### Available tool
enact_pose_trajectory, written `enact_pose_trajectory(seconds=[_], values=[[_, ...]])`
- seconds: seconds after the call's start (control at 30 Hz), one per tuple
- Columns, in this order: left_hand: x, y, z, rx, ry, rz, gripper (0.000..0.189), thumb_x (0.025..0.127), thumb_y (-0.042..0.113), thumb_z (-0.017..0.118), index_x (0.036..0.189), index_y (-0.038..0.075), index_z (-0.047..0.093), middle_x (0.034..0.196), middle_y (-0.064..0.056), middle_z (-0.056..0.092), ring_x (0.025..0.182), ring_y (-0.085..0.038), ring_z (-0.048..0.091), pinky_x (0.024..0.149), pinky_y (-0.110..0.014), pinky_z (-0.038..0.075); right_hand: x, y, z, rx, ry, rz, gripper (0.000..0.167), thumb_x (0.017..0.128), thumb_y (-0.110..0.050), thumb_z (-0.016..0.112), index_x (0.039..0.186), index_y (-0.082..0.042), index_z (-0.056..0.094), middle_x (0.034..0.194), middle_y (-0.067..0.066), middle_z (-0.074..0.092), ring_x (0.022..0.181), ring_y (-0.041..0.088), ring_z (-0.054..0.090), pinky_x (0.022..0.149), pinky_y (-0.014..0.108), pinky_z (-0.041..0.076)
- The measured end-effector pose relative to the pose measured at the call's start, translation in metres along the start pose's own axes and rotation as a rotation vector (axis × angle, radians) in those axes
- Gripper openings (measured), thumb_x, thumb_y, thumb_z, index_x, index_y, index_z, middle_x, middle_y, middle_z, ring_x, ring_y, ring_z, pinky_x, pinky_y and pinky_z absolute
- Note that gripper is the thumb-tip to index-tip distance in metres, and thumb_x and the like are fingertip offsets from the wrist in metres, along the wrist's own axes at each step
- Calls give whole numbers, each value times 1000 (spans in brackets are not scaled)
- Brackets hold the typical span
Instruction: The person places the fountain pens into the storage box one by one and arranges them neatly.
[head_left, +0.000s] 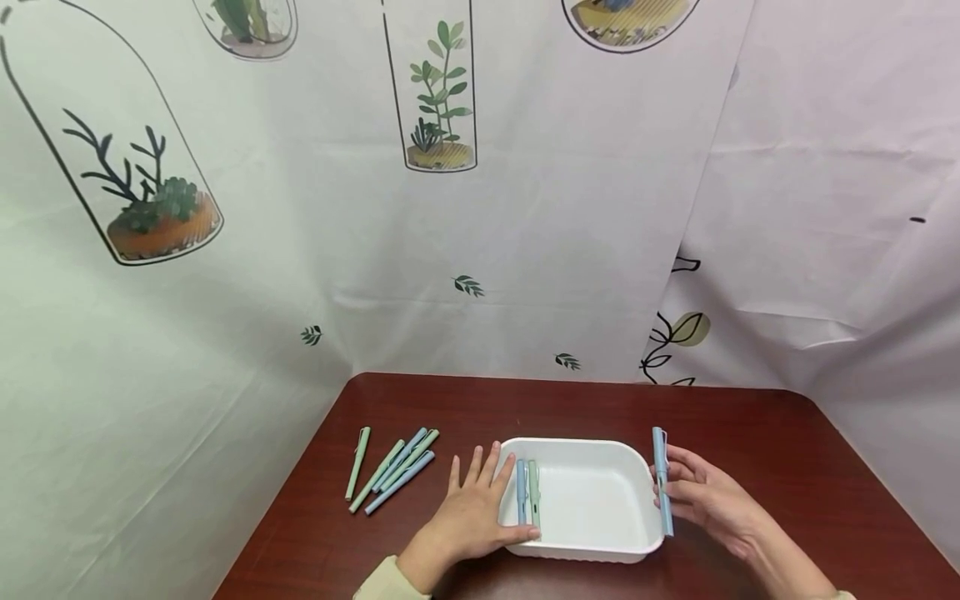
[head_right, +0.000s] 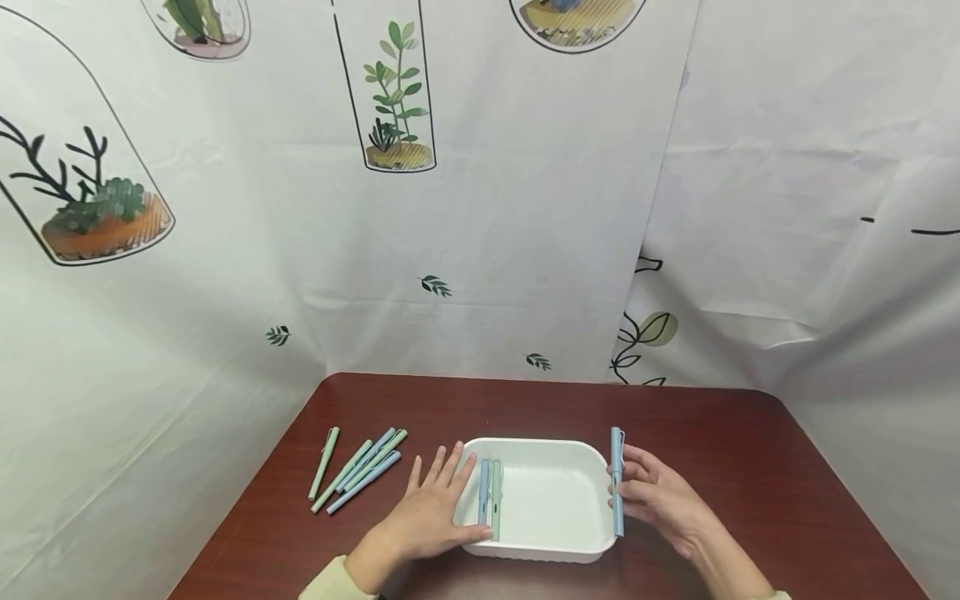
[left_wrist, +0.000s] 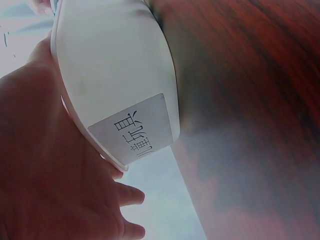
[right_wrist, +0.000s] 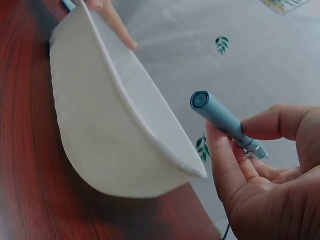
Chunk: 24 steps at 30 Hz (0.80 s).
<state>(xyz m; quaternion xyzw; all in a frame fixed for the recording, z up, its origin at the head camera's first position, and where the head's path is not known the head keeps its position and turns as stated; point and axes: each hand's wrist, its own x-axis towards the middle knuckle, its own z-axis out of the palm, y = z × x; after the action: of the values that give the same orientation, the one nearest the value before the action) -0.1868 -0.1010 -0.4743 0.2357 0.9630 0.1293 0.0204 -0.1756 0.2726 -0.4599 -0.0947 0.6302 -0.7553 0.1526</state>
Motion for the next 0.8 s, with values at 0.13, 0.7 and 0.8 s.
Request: enact_pose_trajectory(seconds=[0.13, 0.7, 0.8], values=[[1, -1, 1, 9, 1, -2, 109, 82, 81, 57, 162, 13, 27, 169, -15, 16, 154, -42, 15, 117, -70, 9, 6, -1, 12, -30, 15, 31, 63, 97, 1, 56, 151, 0, 24, 119, -2, 62, 103, 18, 65, 90, 38, 58], [2, -2, 3, 20, 4, -1, 110, 82, 83, 55, 162, 14, 25, 169, -14, 15, 154, -42, 15, 118, -68, 10, 27, 3, 50, -41, 57, 101, 79, 92, 2, 59, 156, 6, 12, 119, 7, 55, 103, 21, 62, 90, 40, 57], [1, -3, 4, 26, 3, 1, 110, 81, 84, 54, 162, 15, 25, 169, -14, 15, 154, -42, 15, 118, -68, 11, 29, 6, 54, -37, 47, 105, 81, 93, 4, 58, 157, 6, 9, 119, 6, 55, 101, 20, 63, 89, 40, 58]])
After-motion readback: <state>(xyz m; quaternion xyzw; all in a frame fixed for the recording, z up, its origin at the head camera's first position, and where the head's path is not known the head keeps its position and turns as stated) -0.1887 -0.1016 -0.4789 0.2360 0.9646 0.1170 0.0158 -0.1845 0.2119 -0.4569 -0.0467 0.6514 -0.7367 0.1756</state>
